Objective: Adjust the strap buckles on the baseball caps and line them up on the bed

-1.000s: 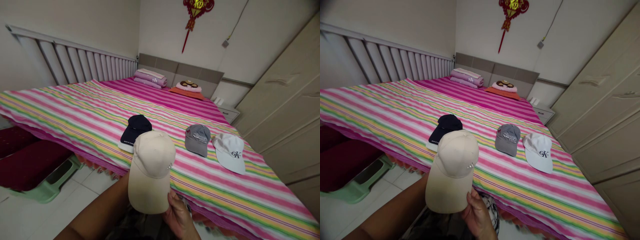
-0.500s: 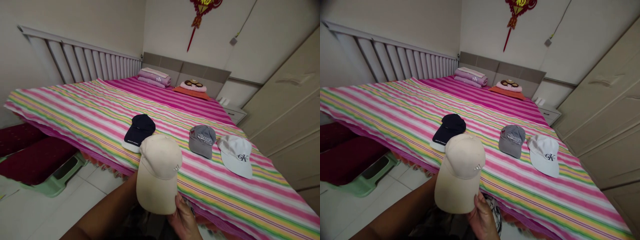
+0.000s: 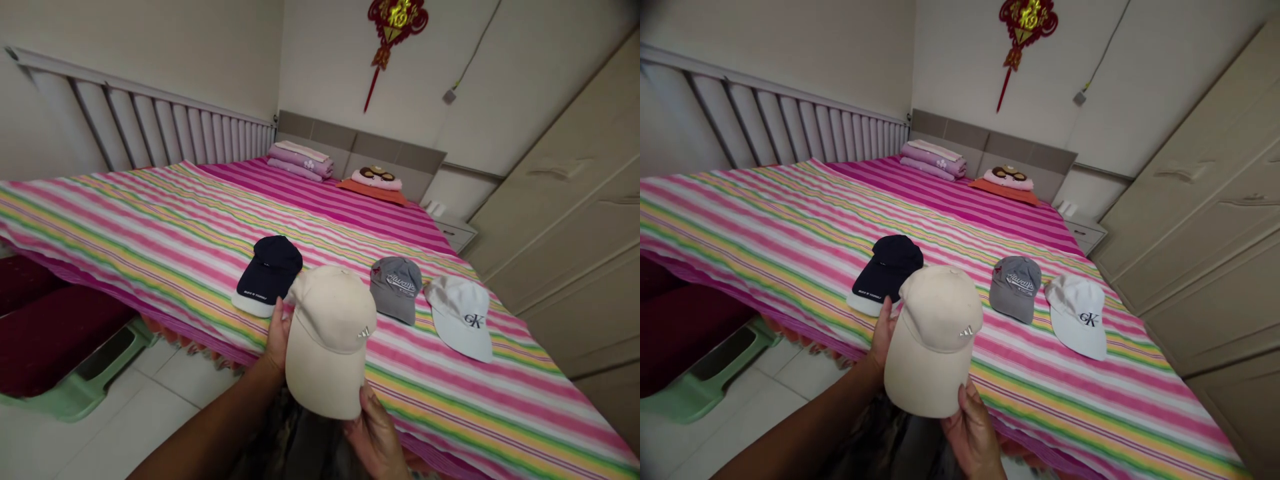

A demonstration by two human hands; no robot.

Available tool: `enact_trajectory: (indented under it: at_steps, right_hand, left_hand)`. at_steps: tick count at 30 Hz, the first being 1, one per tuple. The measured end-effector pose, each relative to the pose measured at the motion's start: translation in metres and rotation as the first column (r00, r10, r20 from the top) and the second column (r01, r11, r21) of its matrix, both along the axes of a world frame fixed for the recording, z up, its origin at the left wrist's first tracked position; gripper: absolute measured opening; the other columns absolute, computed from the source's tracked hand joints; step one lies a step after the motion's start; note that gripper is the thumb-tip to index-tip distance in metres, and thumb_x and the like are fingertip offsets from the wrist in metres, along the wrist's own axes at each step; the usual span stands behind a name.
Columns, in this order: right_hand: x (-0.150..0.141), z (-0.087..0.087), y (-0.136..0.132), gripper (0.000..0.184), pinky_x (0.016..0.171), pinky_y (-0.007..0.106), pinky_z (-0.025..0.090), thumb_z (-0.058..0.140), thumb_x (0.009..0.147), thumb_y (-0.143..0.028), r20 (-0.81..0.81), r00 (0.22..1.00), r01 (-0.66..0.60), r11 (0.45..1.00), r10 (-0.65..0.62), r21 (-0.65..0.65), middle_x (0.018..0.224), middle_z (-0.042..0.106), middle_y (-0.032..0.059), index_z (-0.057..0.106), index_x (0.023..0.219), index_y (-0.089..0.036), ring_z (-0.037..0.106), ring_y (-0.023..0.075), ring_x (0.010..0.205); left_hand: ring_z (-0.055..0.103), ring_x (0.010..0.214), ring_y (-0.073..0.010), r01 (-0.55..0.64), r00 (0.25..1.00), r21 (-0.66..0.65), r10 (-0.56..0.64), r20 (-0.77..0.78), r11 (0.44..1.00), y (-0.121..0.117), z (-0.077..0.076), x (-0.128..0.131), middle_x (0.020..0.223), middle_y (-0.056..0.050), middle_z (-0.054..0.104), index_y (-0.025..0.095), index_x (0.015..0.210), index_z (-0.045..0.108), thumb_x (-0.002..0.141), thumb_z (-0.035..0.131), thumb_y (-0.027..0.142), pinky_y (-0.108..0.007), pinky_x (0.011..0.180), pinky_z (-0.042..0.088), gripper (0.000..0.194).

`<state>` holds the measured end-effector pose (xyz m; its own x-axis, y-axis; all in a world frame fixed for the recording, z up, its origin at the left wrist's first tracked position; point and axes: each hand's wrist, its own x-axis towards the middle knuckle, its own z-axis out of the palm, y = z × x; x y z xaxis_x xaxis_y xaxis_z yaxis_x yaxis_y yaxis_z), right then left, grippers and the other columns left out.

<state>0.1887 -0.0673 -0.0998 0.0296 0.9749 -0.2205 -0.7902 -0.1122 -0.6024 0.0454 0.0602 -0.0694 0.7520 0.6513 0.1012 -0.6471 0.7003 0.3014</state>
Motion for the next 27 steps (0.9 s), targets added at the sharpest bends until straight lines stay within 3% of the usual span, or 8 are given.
enact_trajectory:
  at_steps: [4,8,13,17,21,24,27]
  right_hand:
    - [0.009,0.000,0.008,0.051,0.079,0.031,0.048,0.071,0.065,-0.022,-0.003,1.000,-0.004,0.999,0.005,0.039,0.100,0.069,0.0040,0.055,0.114,-0.026,0.063,0.0194,0.088]
    - [0.015,0.004,0.020,0.051,0.080,0.034,0.048,0.069,0.067,-0.021,0.001,0.998,-0.057,0.995,0.057,0.087,0.105,0.066,0.0075,0.054,0.116,-0.023,0.062,0.0220,0.093]
    - [0.025,0.014,0.059,0.042,0.074,0.028,0.050,0.069,0.068,-0.017,0.022,1.000,-0.019,0.992,0.017,0.126,0.101,0.068,0.0055,0.058,0.108,-0.022,0.064,0.0173,0.086]
    - [0.036,0.023,0.109,0.040,0.063,0.022,0.051,0.072,0.063,-0.014,0.050,0.995,0.074,0.987,-0.082,0.145,0.091,0.070,0.0021,0.059,0.100,-0.022,0.065,0.0140,0.079]
    - [0.049,0.032,0.165,0.030,0.045,0.017,0.045,0.073,0.062,-0.013,0.075,0.985,0.142,0.981,-0.153,0.129,0.073,0.070,-0.0029,0.059,0.088,-0.021,0.061,0.0093,0.054]
    - [0.061,0.035,0.202,0.020,0.039,0.015,0.041,0.068,0.068,-0.013,0.098,0.979,0.169,0.980,-0.179,0.101,0.064,0.066,-0.0043,0.058,0.085,-0.020,0.056,0.0077,0.046]
    - [0.075,0.028,0.230,0.011,0.040,0.016,0.041,0.058,0.079,-0.017,0.120,0.971,0.206,0.978,-0.208,0.030,0.069,0.062,-0.0026,0.057,0.090,-0.016,0.055,0.0071,0.049]
  left_hand:
    - [0.055,0.103,-0.0295,0.099,0.995,0.003,-0.099,-0.026,0.995,0.015,-0.013,-0.002,0.099,-0.011,0.066,0.011,0.106,0.060,0.069,0.063,0.032,-0.043,0.094,0.035,0.043]
    - [0.057,0.101,-0.0269,0.054,0.995,0.013,-0.053,-0.083,0.998,0.035,-0.010,-0.002,0.092,-0.008,0.069,0.013,0.107,0.059,0.072,0.059,0.022,-0.042,0.097,0.032,0.036]
    - [0.055,0.103,-0.0258,-0.002,0.985,-0.027,-0.003,-0.172,1.000,0.055,-0.008,0.005,0.097,-0.011,0.066,0.014,0.110,0.055,0.081,0.044,0.048,-0.041,0.095,0.033,0.047]
    - [0.058,0.096,-0.0212,-0.092,0.958,-0.146,0.048,-0.283,0.985,0.048,-0.039,-0.001,0.096,-0.009,0.065,0.016,0.102,0.056,0.083,0.040,0.046,-0.038,0.089,0.037,0.039]
    - [0.058,0.094,-0.0220,0.019,0.925,-0.200,-0.093,-0.368,0.980,0.023,-0.075,-0.013,0.097,-0.010,0.064,0.014,0.098,0.057,0.080,0.045,0.049,-0.035,0.084,0.038,0.042]
    - [0.059,0.089,-0.0223,0.053,0.893,-0.159,-0.118,-0.435,0.986,0.009,-0.090,-0.021,0.093,-0.010,0.065,0.014,0.096,0.059,0.079,0.047,0.048,-0.035,0.083,0.037,0.039]
    - [0.060,0.085,-0.0221,0.089,0.896,-0.131,-0.136,-0.422,0.987,0.007,-0.098,-0.024,0.091,-0.009,0.066,0.014,0.095,0.060,0.080,0.048,0.043,-0.033,0.078,0.038,0.034]
